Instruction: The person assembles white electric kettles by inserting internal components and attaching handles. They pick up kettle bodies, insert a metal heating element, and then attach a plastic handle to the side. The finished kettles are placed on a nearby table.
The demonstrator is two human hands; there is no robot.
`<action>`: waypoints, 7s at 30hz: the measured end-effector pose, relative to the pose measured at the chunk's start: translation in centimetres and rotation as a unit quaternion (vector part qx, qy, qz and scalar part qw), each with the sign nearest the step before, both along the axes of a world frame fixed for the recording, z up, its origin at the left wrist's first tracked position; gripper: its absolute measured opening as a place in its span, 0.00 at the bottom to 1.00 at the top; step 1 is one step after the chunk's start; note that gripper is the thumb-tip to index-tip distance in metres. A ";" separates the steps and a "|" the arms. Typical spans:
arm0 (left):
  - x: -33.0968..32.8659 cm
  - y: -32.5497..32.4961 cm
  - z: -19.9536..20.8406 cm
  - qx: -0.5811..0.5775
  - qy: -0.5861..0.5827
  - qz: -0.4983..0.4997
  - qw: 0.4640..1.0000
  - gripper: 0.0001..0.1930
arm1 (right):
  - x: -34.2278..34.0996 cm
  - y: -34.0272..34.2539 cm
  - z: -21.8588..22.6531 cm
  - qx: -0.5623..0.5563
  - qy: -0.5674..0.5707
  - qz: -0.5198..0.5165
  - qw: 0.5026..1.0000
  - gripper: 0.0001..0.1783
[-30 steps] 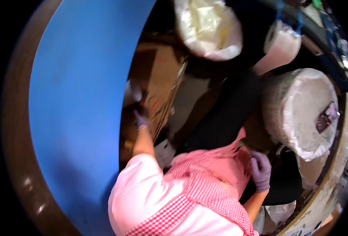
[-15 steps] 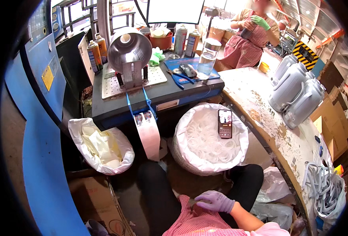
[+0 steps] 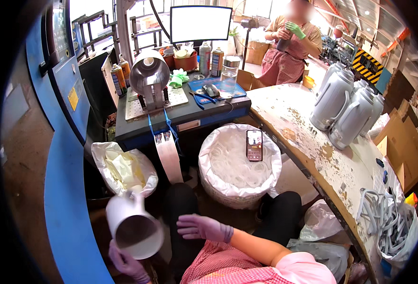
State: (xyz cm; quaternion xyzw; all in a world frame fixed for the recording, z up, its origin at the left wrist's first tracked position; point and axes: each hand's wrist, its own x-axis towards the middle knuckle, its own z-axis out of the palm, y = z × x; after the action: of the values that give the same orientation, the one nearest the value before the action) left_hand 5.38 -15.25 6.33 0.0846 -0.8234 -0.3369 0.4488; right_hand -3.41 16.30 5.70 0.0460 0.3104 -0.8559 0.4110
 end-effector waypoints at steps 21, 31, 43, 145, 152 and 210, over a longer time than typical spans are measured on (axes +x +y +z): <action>-14.1 28.2 17.3 0.119 -0.377 -0.815 0.423 0.43 | 5.8 17.8 20.8 0.446 0.656 -0.189 0.579 0.19; -14.9 28.9 14.8 0.038 -0.419 -0.791 0.444 0.34 | 4.5 16.9 17.8 0.528 0.650 -0.119 0.534 0.13; -17.5 23.0 15.0 0.284 -0.428 -0.720 0.466 0.35 | 0.2 25.6 26.7 0.572 0.500 -0.649 -0.040 0.08; -7.9 14.7 -7.6 0.036 -0.201 -0.418 0.885 0.54 | -22.6 -0.5 11.3 0.571 0.755 0.069 0.314 0.18; -8.4 14.3 -7.4 0.032 -0.208 -0.418 0.884 0.55 | -30.3 -2.7 11.7 0.547 0.687 0.022 0.478 0.17; -6.6 18.0 -9.1 -0.063 -0.149 -0.398 0.903 0.58 | -19.8 17.1 10.0 0.659 0.295 0.009 0.692 0.32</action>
State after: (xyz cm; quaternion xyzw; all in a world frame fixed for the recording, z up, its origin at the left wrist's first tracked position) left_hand -1.27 2.73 -2.80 -0.2296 -0.8652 -0.4184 0.1540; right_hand -23.22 33.41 15.66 0.0469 0.9004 -0.3978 0.1699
